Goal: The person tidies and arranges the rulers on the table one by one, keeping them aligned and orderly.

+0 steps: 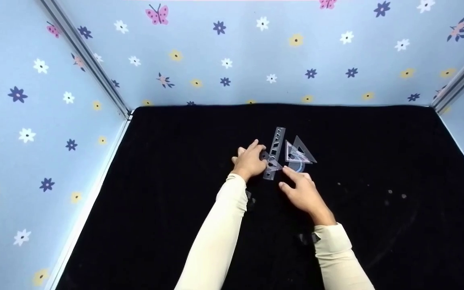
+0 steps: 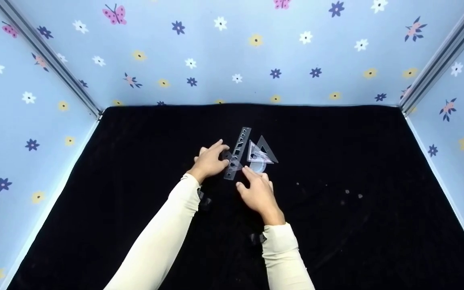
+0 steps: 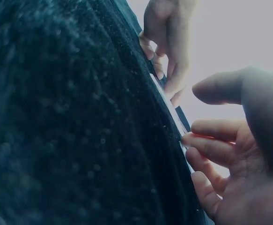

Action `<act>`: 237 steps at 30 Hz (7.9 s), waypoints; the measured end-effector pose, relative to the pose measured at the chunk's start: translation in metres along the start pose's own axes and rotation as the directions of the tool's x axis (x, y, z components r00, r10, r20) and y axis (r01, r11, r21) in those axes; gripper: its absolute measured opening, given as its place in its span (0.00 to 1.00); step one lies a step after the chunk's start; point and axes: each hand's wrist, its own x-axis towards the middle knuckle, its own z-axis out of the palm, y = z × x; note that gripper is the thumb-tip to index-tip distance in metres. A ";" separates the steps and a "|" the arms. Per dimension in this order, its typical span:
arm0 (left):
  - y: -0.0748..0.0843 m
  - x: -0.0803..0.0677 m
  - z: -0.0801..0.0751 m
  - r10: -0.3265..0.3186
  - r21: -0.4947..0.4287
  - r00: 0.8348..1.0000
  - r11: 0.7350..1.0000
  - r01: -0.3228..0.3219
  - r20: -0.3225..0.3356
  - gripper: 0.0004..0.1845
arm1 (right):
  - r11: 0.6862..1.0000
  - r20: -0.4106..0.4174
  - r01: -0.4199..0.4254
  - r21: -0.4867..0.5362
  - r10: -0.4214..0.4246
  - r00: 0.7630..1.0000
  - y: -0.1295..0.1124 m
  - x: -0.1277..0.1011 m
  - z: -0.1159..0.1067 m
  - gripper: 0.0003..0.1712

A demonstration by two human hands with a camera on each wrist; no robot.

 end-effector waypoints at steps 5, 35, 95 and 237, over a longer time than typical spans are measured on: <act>-0.001 0.000 0.000 -0.003 -0.003 1.000 1.000 0.003 0.006 0.25 | 1.000 -0.001 -0.006 0.007 0.006 1.000 0.000 -0.001 0.001 0.32; -0.006 -0.003 0.003 -0.049 -0.151 0.993 0.988 0.034 -0.103 0.28 | 1.000 -0.017 0.003 0.003 -0.003 1.000 0.001 0.001 -0.001 0.33; -0.032 -0.048 -0.017 -0.180 -0.847 0.944 0.510 -0.151 -0.276 0.11 | 0.900 -0.160 -0.009 0.436 0.087 0.983 -0.016 0.000 0.012 0.22; -0.108 -0.143 -0.035 -0.049 -0.463 0.978 0.885 -0.052 -0.203 0.14 | 0.733 0.163 -0.176 0.657 0.090 0.982 -0.054 -0.049 0.047 0.16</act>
